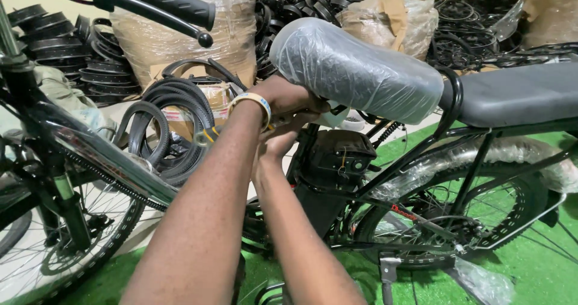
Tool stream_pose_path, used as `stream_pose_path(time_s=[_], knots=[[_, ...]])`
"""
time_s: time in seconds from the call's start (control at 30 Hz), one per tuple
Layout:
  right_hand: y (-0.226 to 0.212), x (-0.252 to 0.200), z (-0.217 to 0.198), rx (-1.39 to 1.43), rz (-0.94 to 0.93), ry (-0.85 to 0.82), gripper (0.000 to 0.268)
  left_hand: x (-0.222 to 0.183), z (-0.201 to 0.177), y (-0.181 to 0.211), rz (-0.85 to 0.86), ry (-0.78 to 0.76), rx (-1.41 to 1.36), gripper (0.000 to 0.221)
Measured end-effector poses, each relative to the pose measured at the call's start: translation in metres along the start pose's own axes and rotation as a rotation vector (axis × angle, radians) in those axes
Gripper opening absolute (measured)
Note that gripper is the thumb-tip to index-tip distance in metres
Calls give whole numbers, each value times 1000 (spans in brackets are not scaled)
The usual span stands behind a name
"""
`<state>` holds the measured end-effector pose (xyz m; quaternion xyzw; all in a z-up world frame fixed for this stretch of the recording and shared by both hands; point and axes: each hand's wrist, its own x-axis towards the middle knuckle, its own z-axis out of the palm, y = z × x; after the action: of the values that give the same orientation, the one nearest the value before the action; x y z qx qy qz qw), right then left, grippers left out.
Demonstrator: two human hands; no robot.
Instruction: Assembling and adjusting components of a bicycle using a screwdriver and pliers
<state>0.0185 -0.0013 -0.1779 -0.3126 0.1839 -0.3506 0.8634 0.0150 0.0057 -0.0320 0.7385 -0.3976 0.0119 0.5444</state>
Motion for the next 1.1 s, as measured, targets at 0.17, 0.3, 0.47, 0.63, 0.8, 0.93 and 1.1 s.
stream_pose_path(time_s=[0.17, 0.3, 0.47, 0.63, 0.8, 0.93, 1.1], knots=[[0, 19, -16, -15, 1, -27, 43, 4, 1, 4, 14, 28, -13, 45], [11, 73, -69, 1, -1, -50, 42, 2, -10, -4, 32, 38, 5, 45], [34, 80, -122, 20, -5, -25, 41, -8, 6, -21, 42, 6, 2, 46], [27, 87, -141, 25, -50, -18, 40, -9, 17, -21, 83, -16, -21, 46], [36, 78, -166, 12, -59, 0, 39, -12, 18, -25, 84, -31, -46, 46], [23, 60, -95, 4, -82, 3, 39, -16, 23, -24, 106, -37, -71, 47], [13, 57, -11, 3, -114, 5, 39, -19, 27, -27, 137, -49, -92, 47]])
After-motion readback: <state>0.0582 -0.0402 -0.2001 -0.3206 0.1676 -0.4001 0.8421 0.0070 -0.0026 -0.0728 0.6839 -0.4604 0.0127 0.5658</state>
